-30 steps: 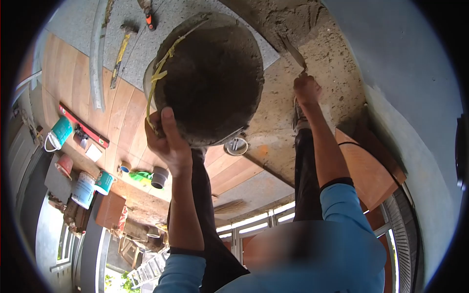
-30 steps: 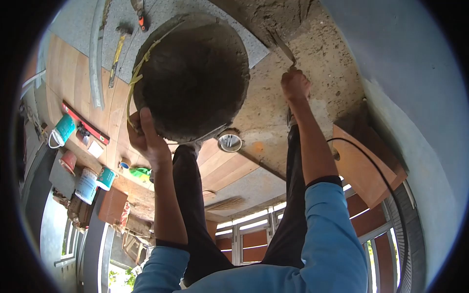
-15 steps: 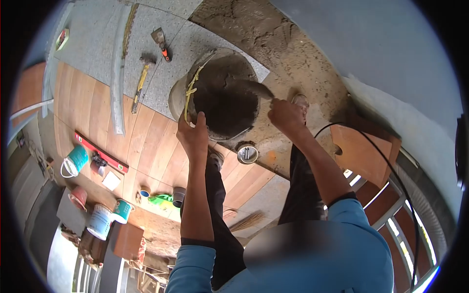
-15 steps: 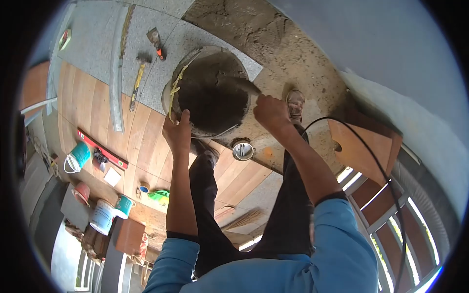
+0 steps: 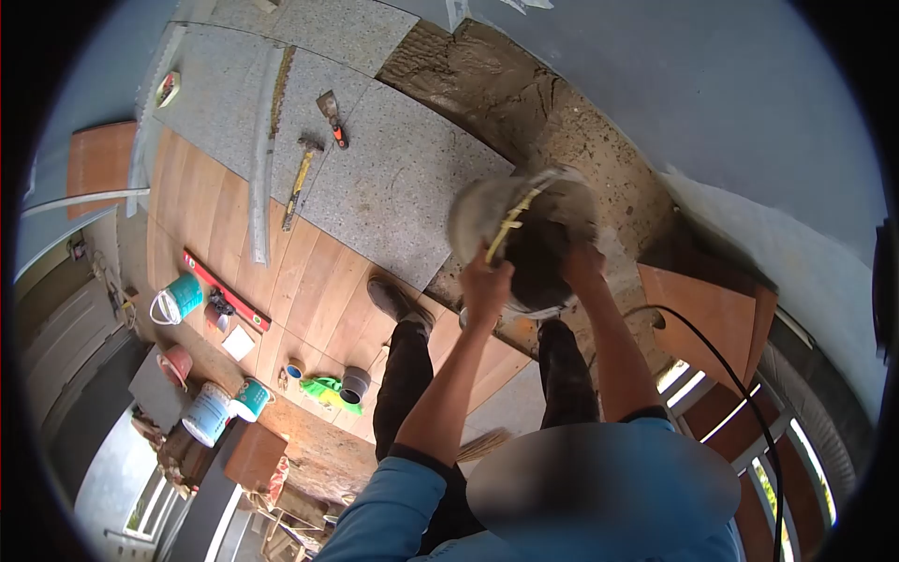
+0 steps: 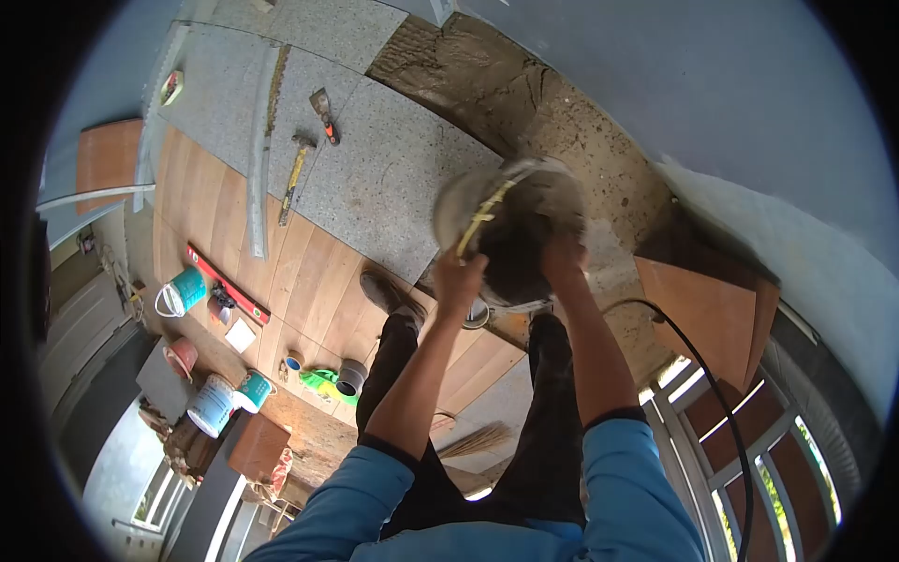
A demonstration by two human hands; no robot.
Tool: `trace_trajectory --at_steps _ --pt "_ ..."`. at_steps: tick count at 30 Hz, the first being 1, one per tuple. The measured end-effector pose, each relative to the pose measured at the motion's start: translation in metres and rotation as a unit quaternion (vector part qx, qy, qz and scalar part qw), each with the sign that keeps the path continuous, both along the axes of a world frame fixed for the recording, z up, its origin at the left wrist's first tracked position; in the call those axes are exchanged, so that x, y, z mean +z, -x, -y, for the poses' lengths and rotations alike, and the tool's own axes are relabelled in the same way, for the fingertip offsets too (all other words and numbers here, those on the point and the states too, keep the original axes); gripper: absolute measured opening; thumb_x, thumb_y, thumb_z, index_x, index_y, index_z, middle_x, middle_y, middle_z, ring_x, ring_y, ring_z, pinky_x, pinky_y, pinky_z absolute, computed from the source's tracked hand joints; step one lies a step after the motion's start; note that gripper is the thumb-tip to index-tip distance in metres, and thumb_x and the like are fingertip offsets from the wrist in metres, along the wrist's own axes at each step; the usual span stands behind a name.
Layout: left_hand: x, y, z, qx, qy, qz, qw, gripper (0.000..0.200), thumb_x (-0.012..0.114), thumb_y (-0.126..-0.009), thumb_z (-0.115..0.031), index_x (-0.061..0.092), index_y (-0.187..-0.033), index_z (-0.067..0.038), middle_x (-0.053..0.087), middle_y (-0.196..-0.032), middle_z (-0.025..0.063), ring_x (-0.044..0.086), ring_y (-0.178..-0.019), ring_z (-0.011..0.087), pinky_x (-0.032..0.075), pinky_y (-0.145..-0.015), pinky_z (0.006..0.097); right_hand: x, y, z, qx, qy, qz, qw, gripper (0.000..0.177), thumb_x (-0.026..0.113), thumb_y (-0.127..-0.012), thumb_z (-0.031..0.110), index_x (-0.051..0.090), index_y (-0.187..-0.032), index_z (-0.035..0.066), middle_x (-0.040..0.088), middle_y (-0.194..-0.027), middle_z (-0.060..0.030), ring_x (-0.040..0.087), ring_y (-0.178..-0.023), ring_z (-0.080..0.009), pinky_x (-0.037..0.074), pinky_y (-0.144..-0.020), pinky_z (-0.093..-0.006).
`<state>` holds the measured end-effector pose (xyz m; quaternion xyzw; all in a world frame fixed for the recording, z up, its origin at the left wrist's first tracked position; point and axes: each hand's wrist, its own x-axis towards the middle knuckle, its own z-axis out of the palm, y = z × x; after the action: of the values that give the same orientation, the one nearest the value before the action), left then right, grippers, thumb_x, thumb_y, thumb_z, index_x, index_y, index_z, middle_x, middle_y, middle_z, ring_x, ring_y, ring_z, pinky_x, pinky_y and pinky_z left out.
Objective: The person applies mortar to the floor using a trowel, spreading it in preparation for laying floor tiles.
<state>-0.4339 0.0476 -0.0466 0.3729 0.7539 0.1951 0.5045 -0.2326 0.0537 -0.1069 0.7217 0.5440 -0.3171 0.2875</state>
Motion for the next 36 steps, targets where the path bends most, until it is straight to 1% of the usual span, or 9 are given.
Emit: trace_trajectory --at_steps 10,13,18,21,22,26,31,34,36 --pt "-0.136 -0.152 0.065 0.127 0.179 0.271 0.937 0.022 0.071 -0.071 -0.015 0.056 -0.076 0.001 0.052 -0.062 0.0035 0.055 -0.059 0.0157 0.047 -0.058 0.0370 -0.093 -0.147 0.039 -0.070 0.026 0.096 0.993 0.026 0.057 -0.089 0.019 0.073 -0.107 0.010 0.071 -0.114 -0.0169 0.067 -0.111 -0.0354 0.055 -0.092 -0.0462" --pt "-0.155 -0.170 0.088 0.099 0.218 0.242 0.940 0.018 0.069 -0.072 -0.010 0.061 -0.084 0.000 0.053 -0.065 0.0016 0.057 -0.064 0.0144 0.048 -0.061 0.0378 -0.098 -0.156 0.042 -0.053 0.065 0.115 0.990 0.026 0.058 -0.092 0.020 0.073 -0.109 0.007 0.069 -0.119 -0.0176 0.066 -0.113 -0.0348 0.057 -0.088 -0.0445" --pt "-0.156 -0.131 0.119 0.003 0.193 0.192 0.962 0.071 0.074 -0.080 -0.012 0.048 -0.145 -0.003 0.061 -0.085 0.0066 0.060 -0.079 0.0183 0.050 -0.077 0.0349 -0.098 -0.164 0.059 0.002 0.036 0.132 0.991 0.026 0.057 -0.092 0.022 0.070 -0.111 0.008 0.068 -0.118 -0.0148 0.062 -0.117 -0.0344 0.057 -0.087 -0.0487" --pt "-0.156 -0.113 0.130 -0.057 0.149 0.184 0.970 0.073 0.077 -0.079 -0.015 0.048 -0.145 -0.004 0.067 -0.103 0.0143 0.064 -0.098 0.0228 0.050 -0.087 0.0357 -0.057 -0.140 0.054 0.022 -0.012 0.137 0.990 0.024 0.056 -0.094 0.021 0.068 -0.109 0.006 0.066 -0.117 -0.0139 0.061 -0.115 -0.0324 0.057 -0.087 -0.0476" --pt "-0.113 -0.098 0.110 -0.028 0.109 0.165 0.980 0.066 0.070 -0.089 -0.027 0.046 -0.146 -0.003 0.061 -0.131 0.0193 0.058 -0.124 0.0264 0.043 -0.102 0.0360 -0.033 -0.128 0.047 0.027 -0.032 0.139 0.989 0.023 0.056 -0.095 0.020 0.067 -0.108 0.005 0.065 -0.116 -0.0136 0.061 -0.113 -0.0313 0.057 -0.087 -0.0463" --pt "-0.079 -0.035 0.073 0.019 0.084 0.225 0.971 0.057 0.040 -0.105 -0.042 0.045 -0.146 -0.001 0.049 -0.148 0.0180 0.044 -0.139 0.0275 0.033 -0.114 0.0355 0.076 -0.052 0.004 -0.004 -0.211 0.072 0.975 0.035 0.055 -0.099 0.030 0.062 -0.122 0.004 0.059 -0.131 -0.0180 0.055 -0.123 -0.0355 0.050 -0.099 -0.0458" --pt "0.018 0.025 -0.002 0.075 0.153 0.467 0.867 0.070 0.035 -0.104 -0.054 0.028 -0.156 -0.007 0.024 -0.162 0.0145 0.021 -0.151 0.0267 0.019 -0.121 0.0361 0.235 0.111 -0.065 -0.044 -0.546 -0.139 0.825 0.047 0.055 -0.101 0.038 0.059 -0.131 0.002 0.053 -0.142 -0.0197 0.047 -0.134 -0.0386 0.040 -0.109 -0.0458" --pt "0.120 0.042 -0.070 0.054 0.087 0.643 0.759 0.086 0.032 -0.098 -0.070 0.016 -0.159 -0.012 0.014 -0.165 0.0160 0.013 -0.153 0.0296 0.008 -0.122 0.0482 0.270 0.178 -0.087 -0.127 -0.496 -0.320 0.797 0.043 0.055 -0.101 0.035 0.060 -0.131 0.004 0.058 -0.136 -0.0180 0.052 -0.127 -0.0391 0.044 -0.105 -0.0461" --pt "0.168 0.057 -0.092 0.043 0.118 0.609 0.783 0.092 0.030 -0.095 -0.075 0.013 -0.160 -0.012 0.011 -0.166 0.0167 0.010 -0.153 0.0318 0.006 -0.121 0.0526 0.221 0.149 -0.106 -0.245 -0.340 -0.218 0.882 0.039 0.054 -0.102 0.031 0.060 -0.132 0.008 0.062 -0.131 -0.0166 0.058 -0.119 -0.0392 0.048 -0.098 -0.0473"
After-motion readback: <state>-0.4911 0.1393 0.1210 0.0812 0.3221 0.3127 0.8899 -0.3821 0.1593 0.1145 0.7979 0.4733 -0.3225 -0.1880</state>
